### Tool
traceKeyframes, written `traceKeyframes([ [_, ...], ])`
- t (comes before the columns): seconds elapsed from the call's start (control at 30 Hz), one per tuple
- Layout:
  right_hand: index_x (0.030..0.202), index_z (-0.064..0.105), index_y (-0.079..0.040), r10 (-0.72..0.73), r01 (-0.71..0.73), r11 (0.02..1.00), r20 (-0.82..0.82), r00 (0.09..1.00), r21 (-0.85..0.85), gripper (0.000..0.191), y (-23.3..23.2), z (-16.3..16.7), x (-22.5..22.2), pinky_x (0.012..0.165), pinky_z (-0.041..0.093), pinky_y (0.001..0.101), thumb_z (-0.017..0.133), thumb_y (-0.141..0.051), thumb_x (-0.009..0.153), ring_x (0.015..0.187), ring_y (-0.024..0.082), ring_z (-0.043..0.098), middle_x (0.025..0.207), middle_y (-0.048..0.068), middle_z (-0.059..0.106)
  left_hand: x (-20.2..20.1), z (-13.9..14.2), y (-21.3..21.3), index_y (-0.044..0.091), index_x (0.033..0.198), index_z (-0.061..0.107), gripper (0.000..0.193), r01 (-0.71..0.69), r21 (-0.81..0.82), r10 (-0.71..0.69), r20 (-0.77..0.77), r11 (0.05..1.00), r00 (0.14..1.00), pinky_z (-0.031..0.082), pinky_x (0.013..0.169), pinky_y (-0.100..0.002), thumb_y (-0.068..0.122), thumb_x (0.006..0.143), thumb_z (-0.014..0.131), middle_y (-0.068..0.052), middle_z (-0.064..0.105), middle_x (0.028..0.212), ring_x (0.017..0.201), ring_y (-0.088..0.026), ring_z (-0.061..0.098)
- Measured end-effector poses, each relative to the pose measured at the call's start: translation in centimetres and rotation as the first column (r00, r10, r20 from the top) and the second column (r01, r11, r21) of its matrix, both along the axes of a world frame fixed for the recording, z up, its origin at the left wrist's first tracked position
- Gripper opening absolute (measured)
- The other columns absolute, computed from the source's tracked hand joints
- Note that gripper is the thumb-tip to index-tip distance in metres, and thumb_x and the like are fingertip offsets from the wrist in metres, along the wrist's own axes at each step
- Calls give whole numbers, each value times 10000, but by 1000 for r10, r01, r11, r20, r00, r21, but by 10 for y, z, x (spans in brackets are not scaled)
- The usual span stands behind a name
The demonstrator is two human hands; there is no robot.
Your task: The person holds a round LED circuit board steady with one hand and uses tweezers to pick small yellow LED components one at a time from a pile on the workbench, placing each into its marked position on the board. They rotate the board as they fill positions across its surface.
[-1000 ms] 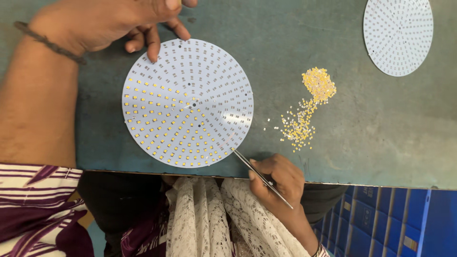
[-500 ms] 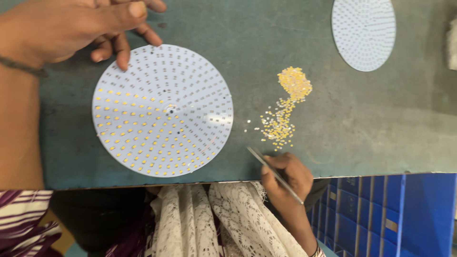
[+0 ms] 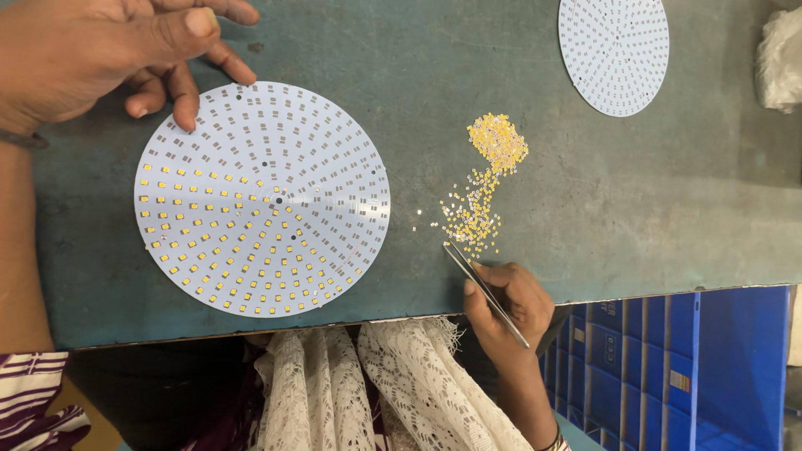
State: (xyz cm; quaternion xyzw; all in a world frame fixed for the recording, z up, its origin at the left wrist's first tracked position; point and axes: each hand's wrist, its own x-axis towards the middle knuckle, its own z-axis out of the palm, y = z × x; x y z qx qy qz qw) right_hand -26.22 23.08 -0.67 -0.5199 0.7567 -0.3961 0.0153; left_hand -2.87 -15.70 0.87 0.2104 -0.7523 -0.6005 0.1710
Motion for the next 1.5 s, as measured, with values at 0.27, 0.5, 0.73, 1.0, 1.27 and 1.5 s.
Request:
traceKeyframes([
  [0.27, 881, 647, 32, -86, 85, 996, 78, 993, 18, 130, 4, 1, -1, 604, 468, 210, 757, -37, 892, 660, 76, 621, 843, 89, 721, 2, 0, 0, -80, 1338, 576, 576, 10, -15, -9, 15, 1000, 1000, 439, 359, -178, 416, 1048, 547, -285, 717, 1030, 516, -149, 658],
  [0.5, 826, 640, 39, 88, -88, 996, -1, 996, -10, 173, -1, 2, -2, 589, 454, 249, 789, -48, 825, 657, 148, 635, 779, 108, 688, 2, 0, 1, -88, 1351, 568, 638, 3, -35, -2, 24, 999, 1000, 452, 359, -187, 471, 1043, 542, -316, 702, 1009, 509, -163, 661],
  [0.73, 791, 601, 28, 127, -126, 992, 54, 990, -19, 194, 3, 4, -6, 591, 477, 254, 782, -39, 814, 665, 161, 652, 774, 112, 681, 3, -1, 1, -78, 1324, 558, 637, 9, -17, -8, 20, 1000, 1000, 465, 368, -197, 492, 1041, 543, -337, 687, 1003, 547, -175, 670],
  [1.0, 807, 593, 28, 116, -114, 993, 54, 992, -40, 191, 4, 1, -6, 627, 500, 258, 772, -32, 841, 698, 167, 672, 786, 107, 677, 3, -3, 0, -56, 1345, 558, 619, 5, -4, -5, 32, 1000, 999, 480, 370, -205, 487, 1048, 544, -328, 682, 1016, 551, -181, 670],
  [1.27, 819, 598, 26, 105, -100, 994, 130, 986, -44, 187, 2, 4, 1, 622, 496, 254, 771, -31, 861, 682, 151, 656, 816, 108, 695, 1, 0, 1, -39, 1259, 591, 564, 32, -2, -32, 1, 999, 999, 455, 410, -203, 478, 1038, 555, -184, 708, 1140, 604, -150, 655],
  [1.5, 818, 658, 19, 332, -360, 929, 239, 913, 85, 154, -31, 9, 5, 581, 500, 257, 800, -41, 812, 654, 149, 669, 772, 90, 702, -2, 5, 1, -3, 1321, 617, 624, 59, -46, -60, -13, 997, 998, 434, 391, -186, 537, 1013, 564, -168, 745, 1044, 568, -110, 652],
])
